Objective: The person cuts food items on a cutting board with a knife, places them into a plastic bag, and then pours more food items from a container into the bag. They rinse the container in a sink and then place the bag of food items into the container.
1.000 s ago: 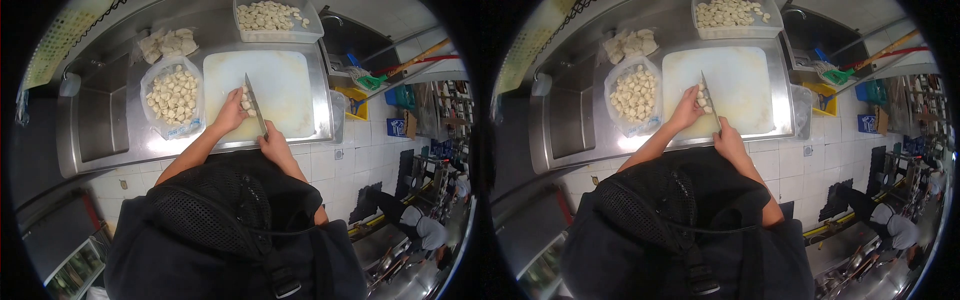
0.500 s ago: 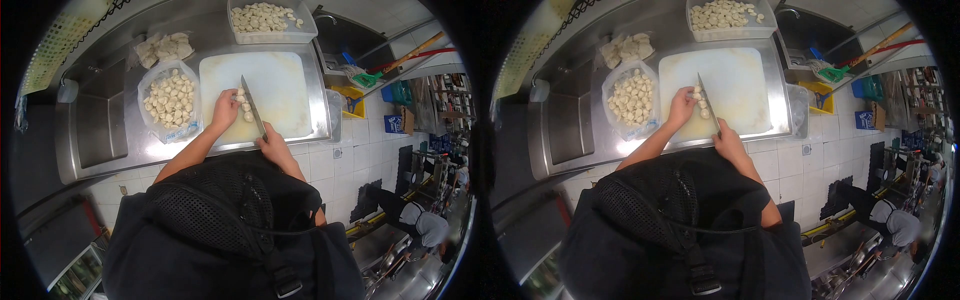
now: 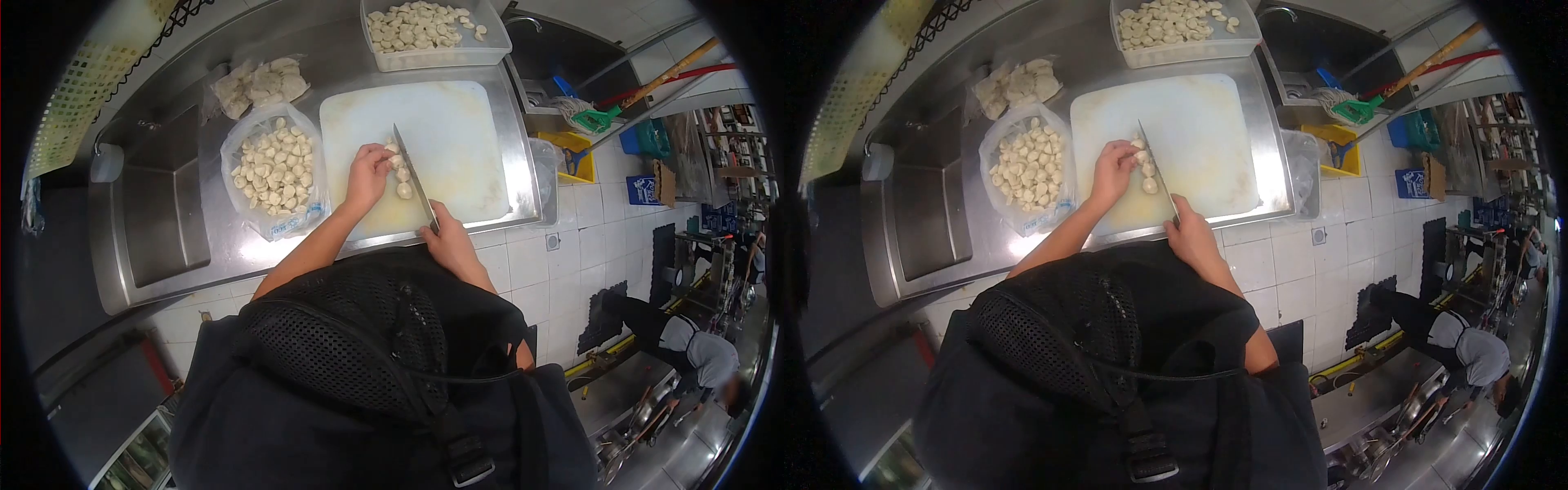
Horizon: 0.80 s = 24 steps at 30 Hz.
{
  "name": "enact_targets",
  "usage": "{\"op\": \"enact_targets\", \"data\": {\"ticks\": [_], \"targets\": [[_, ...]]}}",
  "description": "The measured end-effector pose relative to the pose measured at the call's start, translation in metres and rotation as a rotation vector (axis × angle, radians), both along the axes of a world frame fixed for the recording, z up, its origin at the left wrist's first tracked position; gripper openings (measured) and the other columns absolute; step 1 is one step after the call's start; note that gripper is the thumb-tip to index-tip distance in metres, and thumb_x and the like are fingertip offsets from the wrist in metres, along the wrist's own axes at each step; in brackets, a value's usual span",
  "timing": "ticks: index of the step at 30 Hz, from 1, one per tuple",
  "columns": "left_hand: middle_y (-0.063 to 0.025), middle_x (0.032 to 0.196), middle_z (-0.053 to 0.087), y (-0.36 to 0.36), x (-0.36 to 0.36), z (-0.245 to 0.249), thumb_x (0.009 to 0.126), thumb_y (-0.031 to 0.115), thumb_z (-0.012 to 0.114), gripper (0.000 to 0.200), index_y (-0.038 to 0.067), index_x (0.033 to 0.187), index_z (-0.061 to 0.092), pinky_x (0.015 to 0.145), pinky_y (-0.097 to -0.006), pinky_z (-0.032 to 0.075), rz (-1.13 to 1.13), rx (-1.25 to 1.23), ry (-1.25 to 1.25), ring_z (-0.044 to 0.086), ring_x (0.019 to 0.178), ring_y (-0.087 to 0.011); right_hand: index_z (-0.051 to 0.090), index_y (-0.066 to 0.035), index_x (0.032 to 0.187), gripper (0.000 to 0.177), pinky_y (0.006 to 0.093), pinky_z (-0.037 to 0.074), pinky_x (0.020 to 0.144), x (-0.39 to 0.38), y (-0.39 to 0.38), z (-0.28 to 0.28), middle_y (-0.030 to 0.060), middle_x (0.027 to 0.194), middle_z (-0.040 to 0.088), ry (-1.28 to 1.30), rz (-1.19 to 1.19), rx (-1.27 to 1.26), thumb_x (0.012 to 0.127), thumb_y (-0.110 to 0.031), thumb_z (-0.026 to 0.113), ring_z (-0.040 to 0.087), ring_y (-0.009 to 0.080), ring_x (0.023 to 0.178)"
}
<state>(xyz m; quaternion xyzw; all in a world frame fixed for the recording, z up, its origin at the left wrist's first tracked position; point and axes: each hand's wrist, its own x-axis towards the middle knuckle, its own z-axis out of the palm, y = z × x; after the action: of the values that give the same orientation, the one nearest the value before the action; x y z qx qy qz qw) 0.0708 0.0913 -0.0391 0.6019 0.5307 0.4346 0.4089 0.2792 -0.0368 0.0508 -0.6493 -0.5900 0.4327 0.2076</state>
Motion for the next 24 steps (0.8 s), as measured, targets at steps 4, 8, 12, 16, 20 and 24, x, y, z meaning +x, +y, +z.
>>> {"op": "enact_targets", "data": {"ticks": [4,8,12,16,20,24], "targets": [[-0.0156,0.134,0.063,0.003,0.002,0.0,0.101,-0.011,0.062,0.019,-0.01,0.116,0.074,0.084,-0.0314,0.062,-0.012,-0.119,-0.101,0.075,0.094,-0.02,0.05,-0.003,0.151,0.057,0.0626,0.054,0.084,-0.005,-0.002,-0.002,0.0311,0.095,0.073,-0.069,0.066,0.068,0.098,-0.009,0.07,0.071,0.0538,0.095],[-0.0163,0.135,0.062,0.005,0.001,-0.007,0.102,-0.01,0.061,0.02,-0.01,0.117,0.074,0.084,-0.0311,0.063,-0.012,-0.133,-0.159,0.075,0.094,-0.0202,0.047,0.0,0.151,0.056,0.0592,0.053,0.083,-0.006,-0.001,-0.003,0.0309,0.092,0.073,-0.149,0.145,0.09,0.1,-0.007,0.069,0.07,0.0548,0.093],[-0.017,0.138,0.06,0.004,-0.002,-0.006,0.101,-0.002,0.07,0.019,-0.008,0.118,0.075,0.086,-0.0316,0.063,-0.031,-0.08,-0.057,0.074,0.096,-0.0201,0.047,-0.001,0.152,0.057,0.0589,0.053,0.082,-0.003,0.002,-0.009,0.031,0.091,0.072,-0.078,0.137,0.087,0.1,-0.008,0.069,0.07,0.0547,0.093],[-0.0157,0.138,0.06,-0.004,0.003,0.003,0.095,0.007,0.082,0.033,-0.005,0.124,0.074,0.088,-0.0322,0.063,-0.033,-0.067,0.023,0.073,0.094,-0.0202,0.047,-0.003,0.152,0.057,0.0603,0.053,0.083,-0.005,0.003,-0.004,0.0299,0.091,0.073,-0.049,0.098,0.038,0.1,-0.01,0.07,0.07,0.0545,0.093],[-0.0151,0.139,0.059,-0.001,0.0,0.001,0.091,0.007,0.083,0.037,-0.003,0.125,0.073,0.087,-0.0318,0.063,-0.046,-0.075,0.053,0.073,0.092,-0.0205,0.05,-0.007,0.153,0.059,0.06,0.054,0.085,0.0,0.003,-0.009,0.0299,0.093,0.073,0.01,0.049,0.046,0.099,-0.014,0.071,0.071,0.0542,0.095],[-0.0154,0.142,0.056,-0.001,-0.002,0.002,0.088,0.003,0.081,0.041,-0.002,0.127,0.071,0.09,-0.0328,0.062,-0.062,-0.097,0.019,0.071,0.095,-0.0213,0.052,-0.009,0.154,0.06,0.0573,0.055,0.087,0.004,0.004,-0.004,0.0309,0.099,0.075,0.04,0.014,-0.009,0.098,-0.016,0.072,0.072,0.0531,0.098]]}}
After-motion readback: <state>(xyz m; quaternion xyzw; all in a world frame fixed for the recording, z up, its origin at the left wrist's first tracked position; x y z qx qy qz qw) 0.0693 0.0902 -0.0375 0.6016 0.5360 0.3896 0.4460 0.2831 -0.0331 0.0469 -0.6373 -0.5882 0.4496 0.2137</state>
